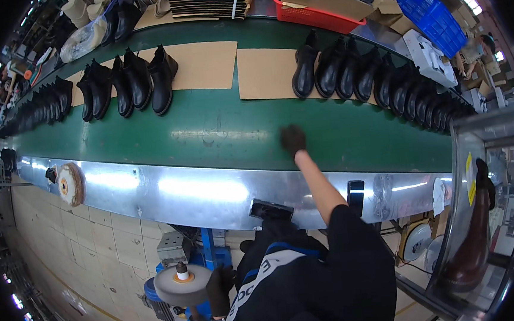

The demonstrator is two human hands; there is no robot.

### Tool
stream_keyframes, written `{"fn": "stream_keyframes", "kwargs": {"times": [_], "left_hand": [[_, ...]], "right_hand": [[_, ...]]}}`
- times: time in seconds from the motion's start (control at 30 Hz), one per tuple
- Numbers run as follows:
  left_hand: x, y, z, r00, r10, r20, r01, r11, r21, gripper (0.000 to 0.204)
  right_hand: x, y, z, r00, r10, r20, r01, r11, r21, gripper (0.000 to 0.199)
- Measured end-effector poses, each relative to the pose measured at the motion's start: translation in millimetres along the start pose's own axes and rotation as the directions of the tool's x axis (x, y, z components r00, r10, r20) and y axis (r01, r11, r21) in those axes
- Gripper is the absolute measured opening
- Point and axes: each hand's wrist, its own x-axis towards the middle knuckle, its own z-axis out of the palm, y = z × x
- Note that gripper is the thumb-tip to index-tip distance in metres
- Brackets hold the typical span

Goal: The person uses a rotating buffing machine to polish the exterior of black leather boots. They pick up boots from a green conveyor belt, press them against the spinning wheel to smooth the surface, and then place them back on the belt. The process is repeated for multiple boots throughout the clip.

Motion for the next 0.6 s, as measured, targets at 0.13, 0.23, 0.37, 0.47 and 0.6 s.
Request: {"fn": "stream_keyframes", "kwargs": {"times": [0.13, 0.23, 0.37, 0.47, 0.6], "left_hand": [[-24.0, -9.0, -15.4, 0.971, 0.237, -0.031, -0.232, 0.966, 0.114, 0.039], [-28.6, -11.2, -21.2, 0.953, 0.298, 0.050, -0.301, 0.921, 0.246, 0.040], [-36.0, -46.2, -40.0, 0.954, 0.298, 0.023, -0.299, 0.952, 0.062, 0.047], [-45.7, -82.2, -54.5, 0.935, 0.354, 0.024, -0.354, 0.930, 0.097, 0.051], [-48.7, -140.6, -71.8, 0.816, 0.577, 0.025, -0.560, 0.780, 0.280, 0.039]], "right_hand": [[-172.7, -90.1, -61.7, 0.716, -0.295, 0.633, 0.499, 0.850, -0.167, 0.077], [-227.3, -85.2, -82.3, 0.724, -0.421, 0.546, 0.653, 0.674, -0.346, 0.072], [-242.7, -91.5, -87.6, 0.624, -0.355, 0.696, 0.707, 0.636, -0.310, 0.053], [-235.6, -98.3, -76.5, 0.434, -0.373, 0.820, 0.824, 0.533, -0.193, 0.057], [-255.8, -110.7, -57.2, 0.385, -0.224, 0.895, 0.753, 0.638, -0.164, 0.077]]}}
